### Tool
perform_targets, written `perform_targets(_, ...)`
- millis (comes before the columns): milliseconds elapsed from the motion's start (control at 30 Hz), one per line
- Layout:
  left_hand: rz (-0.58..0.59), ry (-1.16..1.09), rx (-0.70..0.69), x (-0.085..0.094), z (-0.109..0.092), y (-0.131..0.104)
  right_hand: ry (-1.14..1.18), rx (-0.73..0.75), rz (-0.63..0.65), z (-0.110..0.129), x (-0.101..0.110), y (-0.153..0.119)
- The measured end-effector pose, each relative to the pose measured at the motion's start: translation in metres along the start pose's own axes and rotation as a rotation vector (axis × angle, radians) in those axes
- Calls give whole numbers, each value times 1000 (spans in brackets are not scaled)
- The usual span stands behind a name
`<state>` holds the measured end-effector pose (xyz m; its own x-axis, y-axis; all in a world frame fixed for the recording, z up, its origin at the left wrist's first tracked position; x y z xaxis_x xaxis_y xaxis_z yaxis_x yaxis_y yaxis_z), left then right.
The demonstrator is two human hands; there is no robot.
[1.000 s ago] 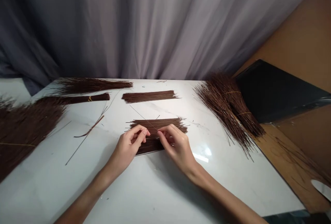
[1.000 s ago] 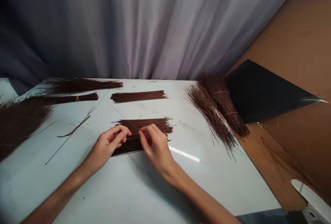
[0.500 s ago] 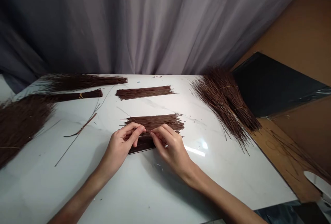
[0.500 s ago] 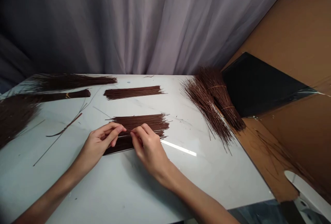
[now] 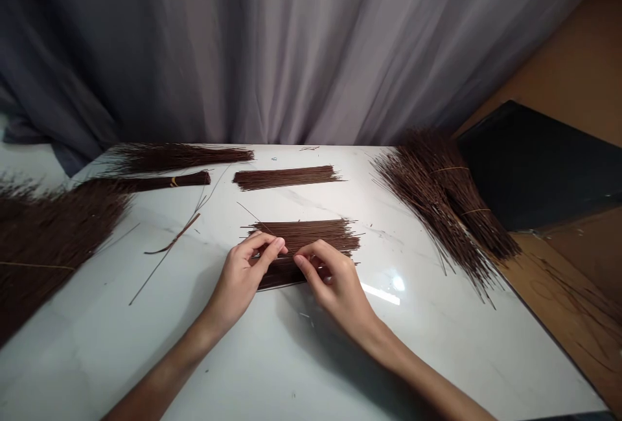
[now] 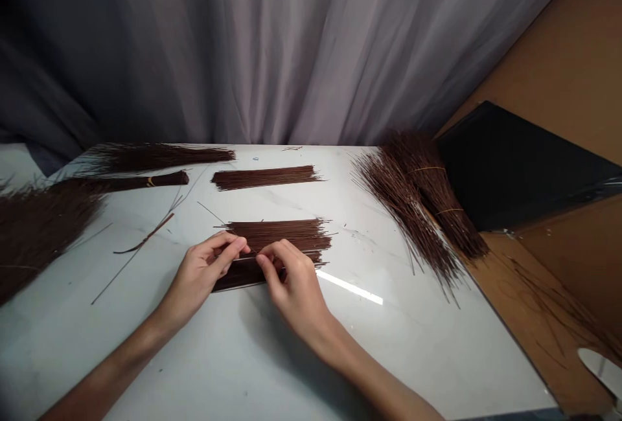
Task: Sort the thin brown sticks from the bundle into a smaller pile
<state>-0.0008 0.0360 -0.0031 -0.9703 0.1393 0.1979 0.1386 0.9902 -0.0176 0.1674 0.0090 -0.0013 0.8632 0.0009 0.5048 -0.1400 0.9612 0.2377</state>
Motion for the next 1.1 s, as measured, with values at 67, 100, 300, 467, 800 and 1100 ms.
perform_targets(67, 3, -27, 31, 0, 3, 0, 5, -19, 8, -1, 0, 0)
perform_targets(100, 1, -46, 45, 0, 4, 0, 7, -24, 11, -2, -1, 0)
perform_targets(300, 0, -99, 74, -1, 3, 0, 20, -36, 1, -2, 1, -1)
perform_targets(467, -5, -74, 55, -2, 2, 1, 40, -26, -10, -2, 0, -1)
perform_targets(800, 11, -25, 13, -1, 1, 0, 64, -1, -19, 0, -4, 2)
perform_targets(1100, -7, -132, 54, 4, -2, -1, 181, -137, 77, -6, -1, -1)
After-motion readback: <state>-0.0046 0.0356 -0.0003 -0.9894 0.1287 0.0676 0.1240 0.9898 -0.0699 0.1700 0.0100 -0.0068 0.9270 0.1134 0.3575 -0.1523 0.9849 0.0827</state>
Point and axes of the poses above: each hand's wrist, its own y-axis towards the middle knuckle, its own x-axis out of the back of the hand, z = x × y, the point moved 5 cm from there along y, towards the middle knuckle, and after that the axes turned 4 degrees about -y, right-handed, at the moved point
